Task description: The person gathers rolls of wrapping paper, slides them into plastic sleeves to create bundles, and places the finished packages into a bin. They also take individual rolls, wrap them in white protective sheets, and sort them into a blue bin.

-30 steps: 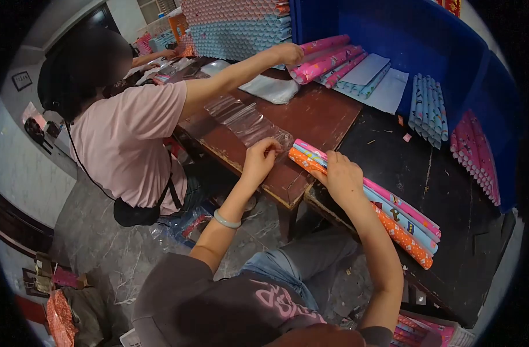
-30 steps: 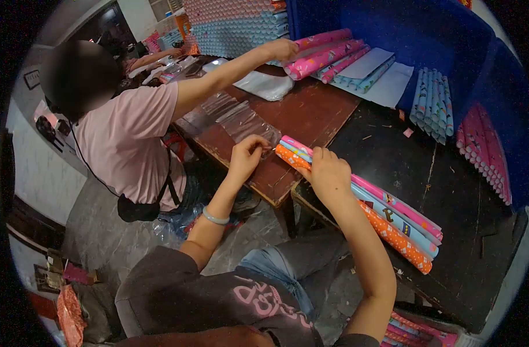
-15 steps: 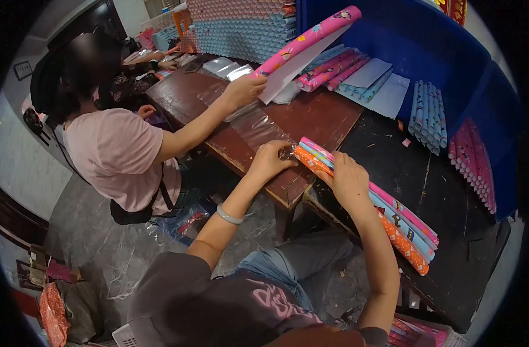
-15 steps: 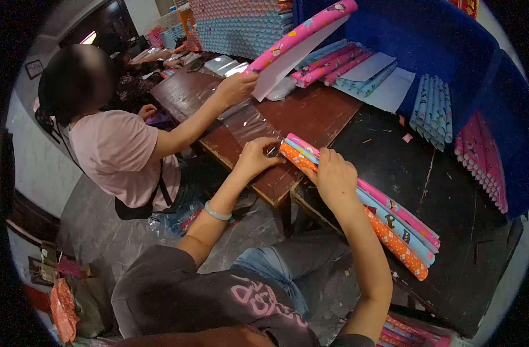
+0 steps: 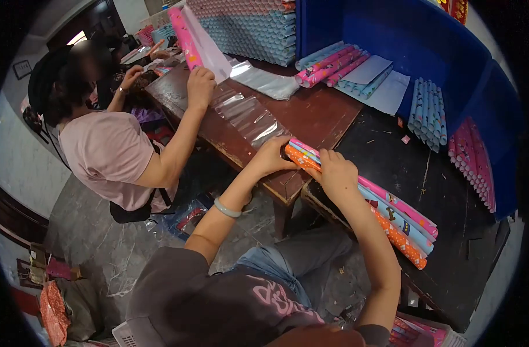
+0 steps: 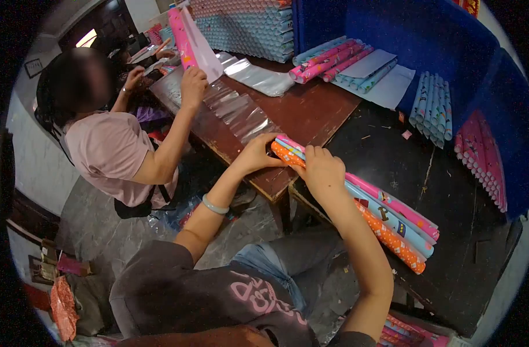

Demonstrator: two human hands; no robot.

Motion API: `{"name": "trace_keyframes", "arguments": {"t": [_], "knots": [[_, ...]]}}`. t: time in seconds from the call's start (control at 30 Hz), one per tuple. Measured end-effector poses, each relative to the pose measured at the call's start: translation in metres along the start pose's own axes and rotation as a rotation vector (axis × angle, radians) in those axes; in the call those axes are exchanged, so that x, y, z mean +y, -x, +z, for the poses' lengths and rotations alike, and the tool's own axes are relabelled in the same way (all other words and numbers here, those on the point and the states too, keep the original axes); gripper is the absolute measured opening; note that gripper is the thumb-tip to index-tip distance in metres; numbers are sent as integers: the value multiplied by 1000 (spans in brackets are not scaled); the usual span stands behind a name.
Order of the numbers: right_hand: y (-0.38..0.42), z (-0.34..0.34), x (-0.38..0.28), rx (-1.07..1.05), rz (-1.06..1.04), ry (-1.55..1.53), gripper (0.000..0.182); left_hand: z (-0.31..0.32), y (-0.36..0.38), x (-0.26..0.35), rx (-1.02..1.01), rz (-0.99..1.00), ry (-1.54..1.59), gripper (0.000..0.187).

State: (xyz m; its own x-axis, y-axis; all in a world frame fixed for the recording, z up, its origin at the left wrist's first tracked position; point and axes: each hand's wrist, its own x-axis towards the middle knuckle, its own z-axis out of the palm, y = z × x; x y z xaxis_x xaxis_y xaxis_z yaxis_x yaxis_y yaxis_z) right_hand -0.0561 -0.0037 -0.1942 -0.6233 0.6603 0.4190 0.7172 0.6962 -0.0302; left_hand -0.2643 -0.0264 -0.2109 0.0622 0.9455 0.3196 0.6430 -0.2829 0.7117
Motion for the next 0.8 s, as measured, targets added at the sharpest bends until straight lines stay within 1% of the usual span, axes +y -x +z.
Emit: {"name": "trace_keyframes", "arguments": {"t": [0.07, 0.13, 0.2, 0.23, 0.27, 0.33, 0.37, 0.43, 0.47, 0.53, 0.57, 0.63, 0.67, 0.7, 0.77, 0.8], "knots": [[1, 8, -2, 96, -51, 121, 47, 1, 0, -2, 49, 74, 26, 70], [2, 9, -3, 130, -75, 147, 47, -1, -3, 4, 17, 109, 49, 73], [2, 9, -3, 164, -107, 170, 47, -8, -6, 17, -19, 253, -211, 64], [2, 10, -3, 124, -50, 143, 46, -12, -10, 18, -22, 256, -215, 64], [2, 10, -2, 82, 6, 114, 46, -16, -13, 18, -56, 241, -250, 59], [2, 9, -1, 84, 7, 103, 46, -23, -12, 28, -86, 221, -280, 46], [3, 8, -1, 82, 6, 94, 46, -25, -9, 36, -90, 223, -286, 46], [4, 9, -1, 106, 9, 80, 45, -25, -2, 47, -151, -23, -236, 38], [4, 10, -1, 124, 6, 72, 45, -25, 0, 49, -158, -22, -240, 38], [5, 9, 0, 118, 10, 73, 45, -22, 2, 51, -145, -67, -70, 31], [5, 9, -1, 113, 9, 77, 44, -20, 1, 47, -150, -67, -71, 31], [5, 8, -1, 118, 10, 72, 44, -13, -2, 34, 84, 74, 442, 31], [5, 8, -1, 123, 8, 67, 44, -21, -4, 29, 16, 59, 296, 39], [5, 8, 0, 127, 10, 66, 44, -27, -7, 25, 13, 62, 293, 39], [6, 8, 1, 142, 3, 53, 45, -37, -14, 20, -225, 123, -210, 47], [5, 8, 1, 145, 4, 50, 45, -41, -16, 17, -226, 123, -214, 47]]}}
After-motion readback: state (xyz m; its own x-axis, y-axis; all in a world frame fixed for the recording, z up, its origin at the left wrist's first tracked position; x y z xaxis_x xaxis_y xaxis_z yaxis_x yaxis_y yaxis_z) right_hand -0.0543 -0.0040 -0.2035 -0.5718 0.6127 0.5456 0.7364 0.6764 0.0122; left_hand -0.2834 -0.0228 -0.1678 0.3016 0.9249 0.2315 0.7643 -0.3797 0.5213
